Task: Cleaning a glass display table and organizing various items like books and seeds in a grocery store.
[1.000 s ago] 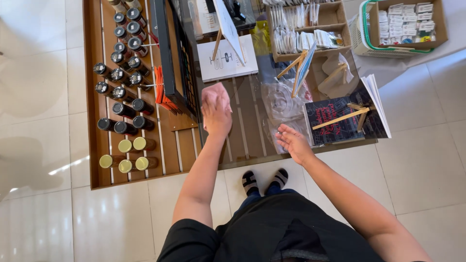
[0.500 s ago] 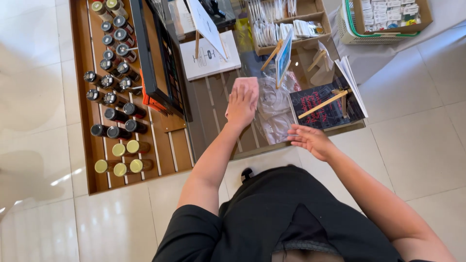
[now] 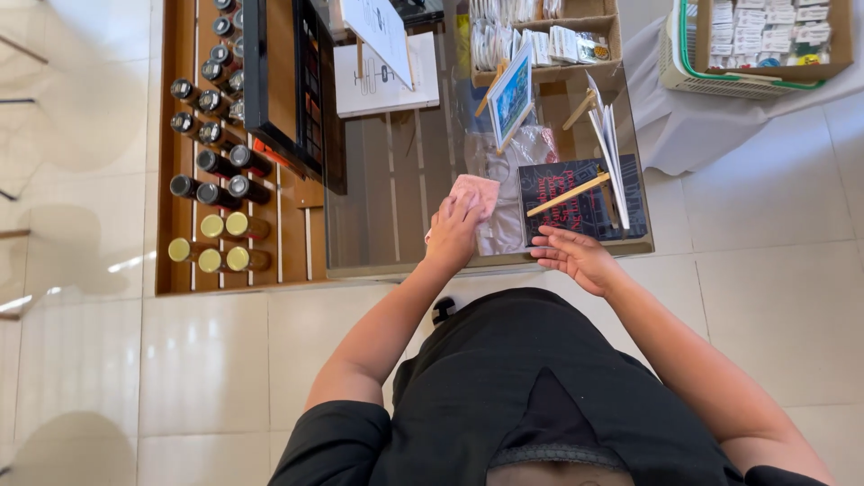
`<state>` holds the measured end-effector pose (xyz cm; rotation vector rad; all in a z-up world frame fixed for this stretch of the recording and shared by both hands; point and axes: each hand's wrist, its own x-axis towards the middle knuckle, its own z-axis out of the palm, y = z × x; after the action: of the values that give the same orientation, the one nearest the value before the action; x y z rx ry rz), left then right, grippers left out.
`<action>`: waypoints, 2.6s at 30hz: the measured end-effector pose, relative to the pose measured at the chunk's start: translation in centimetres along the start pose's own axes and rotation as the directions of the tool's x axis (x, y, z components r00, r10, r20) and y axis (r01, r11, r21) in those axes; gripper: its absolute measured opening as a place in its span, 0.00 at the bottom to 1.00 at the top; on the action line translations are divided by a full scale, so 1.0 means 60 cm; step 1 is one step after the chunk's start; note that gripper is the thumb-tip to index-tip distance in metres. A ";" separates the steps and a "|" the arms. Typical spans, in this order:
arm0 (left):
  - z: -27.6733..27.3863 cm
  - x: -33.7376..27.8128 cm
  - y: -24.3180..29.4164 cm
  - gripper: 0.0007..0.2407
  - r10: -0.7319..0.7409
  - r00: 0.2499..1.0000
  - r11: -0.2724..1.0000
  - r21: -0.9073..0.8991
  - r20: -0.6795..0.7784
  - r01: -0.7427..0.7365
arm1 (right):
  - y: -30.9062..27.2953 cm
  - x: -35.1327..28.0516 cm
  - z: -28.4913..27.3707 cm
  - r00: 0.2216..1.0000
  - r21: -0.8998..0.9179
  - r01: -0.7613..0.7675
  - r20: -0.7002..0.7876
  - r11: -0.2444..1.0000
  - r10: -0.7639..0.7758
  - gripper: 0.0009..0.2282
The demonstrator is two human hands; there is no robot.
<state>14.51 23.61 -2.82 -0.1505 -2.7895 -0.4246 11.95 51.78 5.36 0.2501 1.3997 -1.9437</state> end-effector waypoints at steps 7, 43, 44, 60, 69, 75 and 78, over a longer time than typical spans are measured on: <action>-0.028 -0.035 0.085 0.19 -0.038 0.996 0.997 0.066 -0.080 0.044 | -0.016 -0.024 -0.076 0.997 -0.016 -0.053 0.049 0.998 0.054 0.18; -0.020 -0.108 -0.150 0.06 -0.288 0.844 0.784 0.394 -0.453 0.479 | -0.052 -0.070 -0.308 0.997 -0.058 -0.034 0.065 0.998 0.038 0.10; -0.018 -0.114 -0.172 0.05 -0.349 0.818 0.737 0.406 -0.457 0.540 | -0.054 -0.064 -0.316 0.999 -0.046 -0.014 0.051 0.999 0.016 0.10; 0.021 0.038 0.216 0.15 -0.650 0.750 0.574 -0.566 0.126 0.592 | -0.080 -0.003 -0.295 0.905 -0.306 0.301 -0.206 0.903 -0.372 0.16; 0.028 0.044 0.237 0.25 -0.670 0.645 0.338 -0.622 0.368 0.706 | -0.075 0.012 -0.272 0.915 -0.106 0.296 -0.254 0.949 -0.313 0.16; -0.020 0.050 0.256 0.25 -0.662 0.618 0.331 -0.575 0.424 0.749 | -0.071 0.009 -0.265 0.922 -0.172 0.287 -0.218 0.942 -0.321 0.15; -0.023 0.041 0.240 0.24 -0.645 0.636 0.354 -0.572 0.424 0.740 | -0.072 0.002 -0.248 0.926 -0.173 0.279 -0.210 0.945 -0.312 0.15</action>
<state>14.73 37.02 3.15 0.9482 -2.4591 -1.7626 5.42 65.60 2.68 0.2172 1.8116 -2.0975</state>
